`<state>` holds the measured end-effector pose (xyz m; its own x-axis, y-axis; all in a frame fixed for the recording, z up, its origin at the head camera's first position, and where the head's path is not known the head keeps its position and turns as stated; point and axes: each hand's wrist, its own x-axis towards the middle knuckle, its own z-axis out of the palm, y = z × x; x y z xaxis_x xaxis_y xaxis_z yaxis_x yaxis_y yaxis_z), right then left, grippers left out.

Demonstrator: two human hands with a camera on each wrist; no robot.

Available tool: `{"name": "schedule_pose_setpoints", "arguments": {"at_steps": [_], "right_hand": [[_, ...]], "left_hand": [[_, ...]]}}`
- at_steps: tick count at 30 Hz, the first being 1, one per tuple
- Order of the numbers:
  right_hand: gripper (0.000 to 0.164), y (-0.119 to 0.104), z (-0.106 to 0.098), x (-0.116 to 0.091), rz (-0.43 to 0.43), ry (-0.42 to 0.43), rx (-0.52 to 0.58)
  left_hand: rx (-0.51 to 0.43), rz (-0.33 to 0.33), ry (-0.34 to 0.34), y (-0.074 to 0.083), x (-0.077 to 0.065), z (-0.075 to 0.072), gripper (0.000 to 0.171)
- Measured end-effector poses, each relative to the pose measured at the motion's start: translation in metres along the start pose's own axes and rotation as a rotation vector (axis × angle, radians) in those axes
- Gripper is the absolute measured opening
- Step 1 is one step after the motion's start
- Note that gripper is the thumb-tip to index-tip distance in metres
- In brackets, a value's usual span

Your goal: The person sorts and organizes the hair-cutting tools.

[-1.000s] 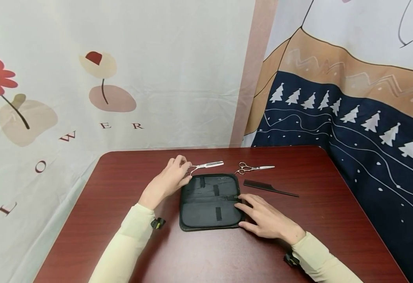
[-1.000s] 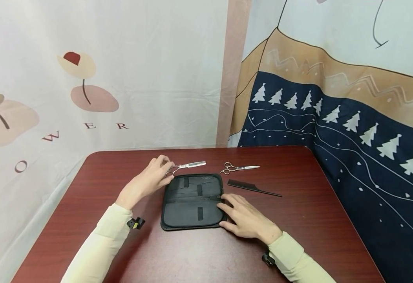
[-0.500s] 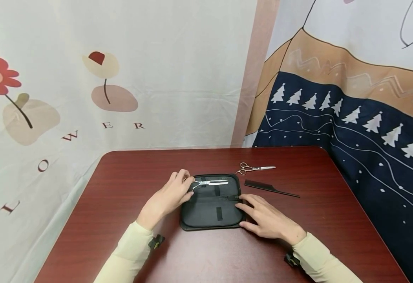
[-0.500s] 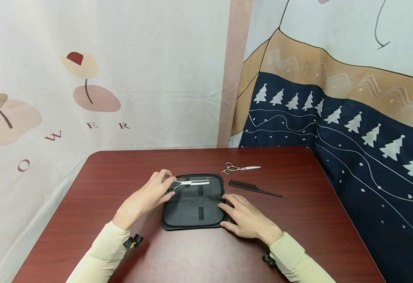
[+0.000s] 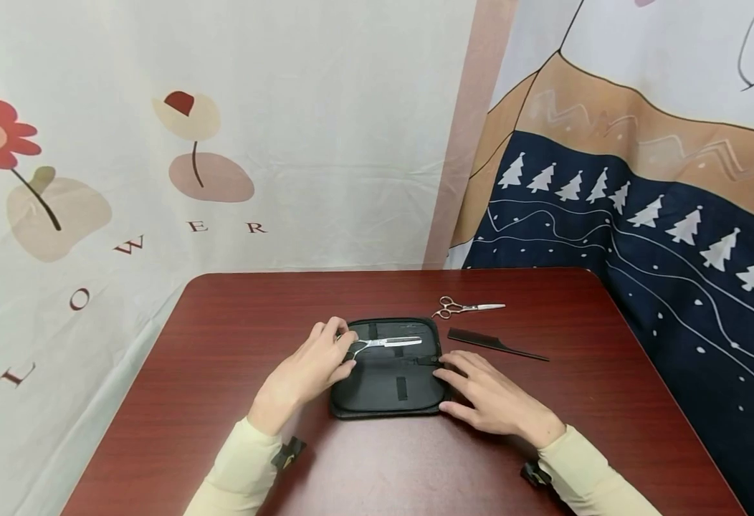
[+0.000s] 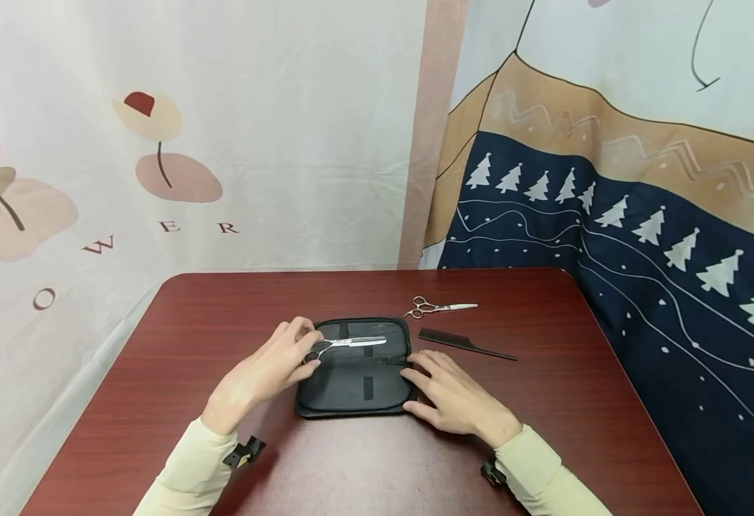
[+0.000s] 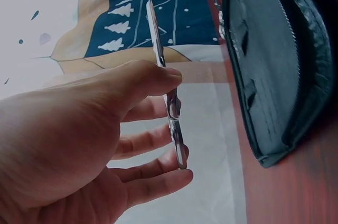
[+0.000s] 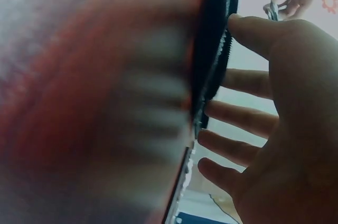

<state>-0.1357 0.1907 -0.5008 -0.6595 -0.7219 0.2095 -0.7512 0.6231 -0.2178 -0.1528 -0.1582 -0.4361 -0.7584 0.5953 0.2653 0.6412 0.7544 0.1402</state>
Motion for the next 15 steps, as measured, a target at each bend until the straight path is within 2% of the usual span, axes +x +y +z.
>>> {"name": "schedule_pose_setpoints", "arguments": {"at_steps": [5,11,15], "right_hand": [[0.049,0.001,-0.013,0.002,-0.016,0.095,-0.001],[0.051,0.002,-0.031,0.003,0.076,0.152,-0.013],[0.055,0.004,-0.041,0.005,0.114,0.227,-0.041]], "left_hand": [[-0.012,-0.004,0.018,0.003,-0.001,-0.003,0.031],[-0.022,0.008,0.062,0.005,0.000,-0.008,0.029],[-0.018,0.012,0.078,0.007,0.001,-0.011,0.029]]}}
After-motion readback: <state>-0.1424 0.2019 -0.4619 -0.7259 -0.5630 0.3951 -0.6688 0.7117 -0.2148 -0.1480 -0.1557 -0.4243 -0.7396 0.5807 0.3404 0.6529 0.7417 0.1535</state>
